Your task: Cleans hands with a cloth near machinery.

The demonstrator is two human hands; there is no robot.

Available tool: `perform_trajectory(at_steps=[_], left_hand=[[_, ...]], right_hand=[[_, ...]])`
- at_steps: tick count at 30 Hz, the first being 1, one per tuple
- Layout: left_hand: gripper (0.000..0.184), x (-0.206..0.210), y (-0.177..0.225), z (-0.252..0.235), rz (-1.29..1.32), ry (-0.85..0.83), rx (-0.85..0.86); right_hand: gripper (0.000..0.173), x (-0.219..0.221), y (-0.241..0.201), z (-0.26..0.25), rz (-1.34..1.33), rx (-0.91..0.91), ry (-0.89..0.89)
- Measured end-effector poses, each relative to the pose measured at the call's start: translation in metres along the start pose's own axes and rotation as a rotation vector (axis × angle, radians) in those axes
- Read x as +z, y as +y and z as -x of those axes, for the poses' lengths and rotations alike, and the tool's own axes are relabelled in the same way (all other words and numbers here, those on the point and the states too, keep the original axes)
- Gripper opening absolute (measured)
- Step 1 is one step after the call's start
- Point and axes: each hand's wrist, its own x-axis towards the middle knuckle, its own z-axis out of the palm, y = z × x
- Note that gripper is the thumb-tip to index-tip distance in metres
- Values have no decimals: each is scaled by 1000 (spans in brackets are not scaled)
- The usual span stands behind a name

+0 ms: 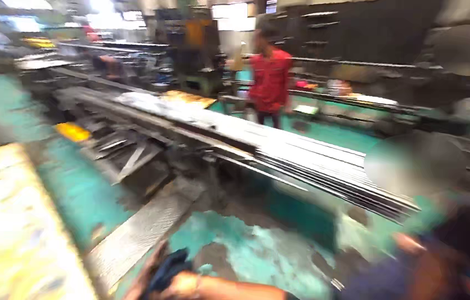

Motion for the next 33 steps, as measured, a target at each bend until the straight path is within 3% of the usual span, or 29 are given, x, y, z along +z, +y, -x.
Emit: perform_trajectory(at_steps=[5, 8, 10, 13, 16, 20, 23, 27, 29, 33], left_hand=[[70, -132, 31, -13, 205, 363, 10], [67, -204, 53, -19, 363, 549, 23], [75, -251, 61, -19, 589, 620, 69], [83, -329, 56, -23, 887, 772, 114], [78, -408, 48, -33, 1028, 1052, 151], [70, -524, 49, -38, 1166, 1211, 301], [75, -610, 67, -42, 1158, 1194, 436], [70, -707, 94, -32, 729, 912, 476], [79, -755, 113, -19, 619, 832, 484], [100, -844, 137, 22, 733, 875, 606]], right_hand=[[41, 8, -67, -148, 702, -187, -218], [38, 25, -107, -216, 659, -381, -121], [37, 31, -130, -260, 692, -460, -148], [39, 39, -165, -324, 909, -526, -195], [39, 50, -190, -401, 1092, -669, -162], [47, 84, -237, -506, 1149, -575, -122], [41, 118, -261, -594, 1041, -537, 31], [39, 157, -313, -711, 778, -475, 270], [38, 158, -336, -772, 511, -435, 190], [21, 178, -373, -860, -214, -280, -48]])
